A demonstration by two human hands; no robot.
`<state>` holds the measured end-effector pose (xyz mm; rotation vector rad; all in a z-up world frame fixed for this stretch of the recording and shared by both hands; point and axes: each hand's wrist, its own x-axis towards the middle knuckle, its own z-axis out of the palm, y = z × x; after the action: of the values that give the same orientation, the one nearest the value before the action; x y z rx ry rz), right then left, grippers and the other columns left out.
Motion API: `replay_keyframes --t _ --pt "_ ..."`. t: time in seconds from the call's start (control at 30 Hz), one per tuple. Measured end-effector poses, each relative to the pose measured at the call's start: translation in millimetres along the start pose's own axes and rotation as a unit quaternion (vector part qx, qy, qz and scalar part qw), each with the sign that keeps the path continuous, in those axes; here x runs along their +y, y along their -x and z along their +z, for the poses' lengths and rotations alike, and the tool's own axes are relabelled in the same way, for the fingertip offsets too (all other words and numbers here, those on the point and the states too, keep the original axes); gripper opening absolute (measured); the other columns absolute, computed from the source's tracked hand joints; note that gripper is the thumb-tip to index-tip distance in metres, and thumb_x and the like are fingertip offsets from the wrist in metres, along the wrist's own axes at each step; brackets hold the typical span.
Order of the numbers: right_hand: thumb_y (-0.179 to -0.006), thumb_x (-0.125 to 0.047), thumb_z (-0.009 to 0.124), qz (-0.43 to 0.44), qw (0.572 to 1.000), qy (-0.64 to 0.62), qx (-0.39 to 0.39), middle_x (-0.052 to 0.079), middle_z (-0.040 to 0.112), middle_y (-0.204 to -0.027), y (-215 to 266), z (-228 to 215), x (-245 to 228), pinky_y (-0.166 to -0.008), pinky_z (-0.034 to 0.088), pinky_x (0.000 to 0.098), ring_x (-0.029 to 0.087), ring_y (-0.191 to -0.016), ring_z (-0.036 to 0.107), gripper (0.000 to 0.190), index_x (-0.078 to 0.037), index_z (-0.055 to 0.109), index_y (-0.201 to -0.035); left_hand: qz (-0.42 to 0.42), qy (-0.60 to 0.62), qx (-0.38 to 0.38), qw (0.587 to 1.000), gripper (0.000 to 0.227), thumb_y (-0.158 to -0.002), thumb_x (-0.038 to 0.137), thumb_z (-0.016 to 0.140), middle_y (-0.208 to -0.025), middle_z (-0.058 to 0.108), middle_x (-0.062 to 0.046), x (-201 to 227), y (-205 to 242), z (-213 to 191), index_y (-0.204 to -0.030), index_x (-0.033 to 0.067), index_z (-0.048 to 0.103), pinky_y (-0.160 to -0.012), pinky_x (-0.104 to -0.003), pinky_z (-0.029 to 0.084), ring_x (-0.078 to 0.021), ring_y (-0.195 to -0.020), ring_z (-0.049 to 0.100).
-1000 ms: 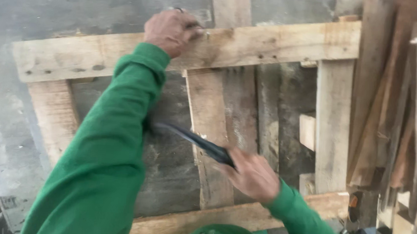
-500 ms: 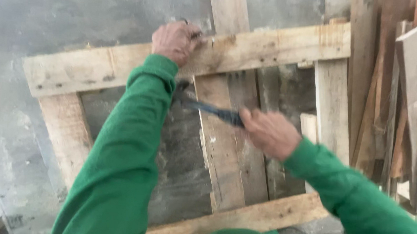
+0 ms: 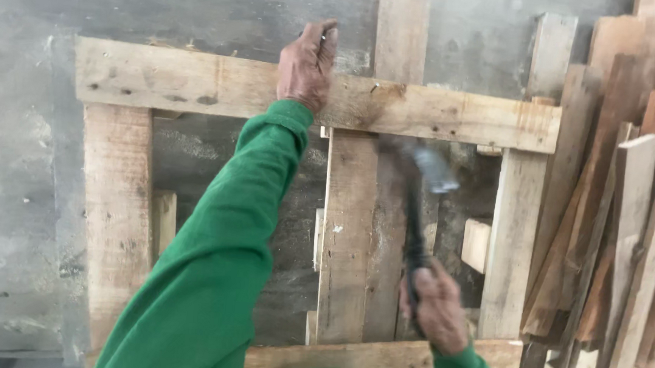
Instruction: The person assembles a wooden pallet by placing planks onto a frame and hammering nails to secure them. They repeatedly retrieve nails from a container and use a hammer to fasten the planks in place.
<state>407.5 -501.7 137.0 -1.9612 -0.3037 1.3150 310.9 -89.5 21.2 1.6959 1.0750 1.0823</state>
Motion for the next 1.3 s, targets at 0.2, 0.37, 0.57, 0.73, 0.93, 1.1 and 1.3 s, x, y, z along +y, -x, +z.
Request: replay_keyframes --t 0.2,0.37,0.57,0.73,0.93,1.1,1.3 --pt "-0.098 -0.05 0.061 -0.627 0.771 -0.06 -0.092 0.003 0.066 -0.075 -11.9 -49.3 -132.4 -0.051 0.06 0.0338 0.014 -0.051 0.067 0.034 -0.018 0.063 -0.112 -0.032 0.043 0.06 0.997 0.016 -0.109 0.025 0.049 -0.079 0.065 -0.007 -20.3 -4.2 7.4 -0.107 0.0094 0.047 -0.049 -0.029 0.06 -0.0127 -0.063 0.067" --pt "-0.111 -0.033 0.058 -0.389 0.918 -0.038 -0.057 0.005 0.064 -0.074 -69.0 10.6 -104.7 -0.044 0.048 0.0269 0.011 -0.049 0.057 0.029 -0.007 0.062 -0.1 -0.035 0.055 0.081 0.995 0.015 -0.113 0.022 0.046 -0.075 0.063 -0.008 -10.9 5.8 2.3 -0.104 0.0096 0.047 -0.044 -0.034 0.054 -0.015 -0.06 0.063" --pt "-0.107 -0.042 0.051 -0.393 0.912 -0.073 -0.094 0.007 0.061 -0.071 -32.5 -32.9 -143.5 -0.044 0.043 0.0293 0.014 -0.052 0.055 0.035 -0.008 0.057 -0.109 -0.009 0.046 0.109 0.993 0.029 -0.113 0.034 0.049 -0.073 0.068 -0.008 2.3 1.9 -12.0 -0.101 0.0082 0.054 -0.053 -0.038 0.054 -0.017 -0.06 0.064" --pt "-0.106 -0.039 0.052 -0.527 0.828 -0.16 -0.102 0.006 0.06 -0.069 -46.6 -28.0 -138.1 -0.043 0.045 0.03 0.015 -0.05 0.055 0.034 -0.006 0.058 -0.107 -0.004 0.032 0.119 0.992 0.034 -0.108 0.041 0.051 -0.072 0.069 -0.009 3.9 3.9 -5.3 -0.096 0.0121 0.065 -0.05 -0.037 0.057 -0.0189 -0.06 0.065" --pt "-0.105 -0.035 0.052 -0.084 0.994 0.073 0.015 0.005 0.058 -0.065 -51.8 27.7 -113.2 -0.041 0.047 0.0308 0.016 -0.048 0.055 0.033 -0.003 0.06 -0.104 0.003 -0.004 0.123 0.992 0.034 -0.111 0.04 0.047 -0.079 0.07 -0.01 -2.2 11.7 0.1 -0.103 0.0121 0.065 -0.054 -0.039 0.058 -0.0173 -0.062 0.067" --pt "-0.093 -0.037 0.068 -0.413 0.813 -0.307 -0.272 0.012 0.07 -0.101 -16.3 -32.2 -184.7 -0.064 0.057 0.0342 0.023 -0.071 0.064 0.041 -0.006 0.063 -0.119 -0.074 0.02 0.086 0.993 0.028 -0.109 0.038 0.047 -0.078 0.071 -0.011 -7.2 -2.2 -1.3 -0.105 0.0099 0.051 -0.046 -0.039 0.058 -0.0198 -0.057 0.066" --pt "-0.109 -0.044 0.056 -0.545 0.82 -0.157 -0.082 0.007 0.071 -0.086 -62.1 7.7 -138.2 -0.054 0.055 0.0298 0.018 -0.064 0.064 0.036 -0.009 0.065 -0.111 -0.063 0.028 0.104 0.992 0.019 -0.109 0.027 0.044 -0.078 0.069 -0.014 -5.9 -1.6 -3.9 -0.105 0.008 0.045 -0.051 -0.04 0.059 -0.0226 -0.062 0.069"
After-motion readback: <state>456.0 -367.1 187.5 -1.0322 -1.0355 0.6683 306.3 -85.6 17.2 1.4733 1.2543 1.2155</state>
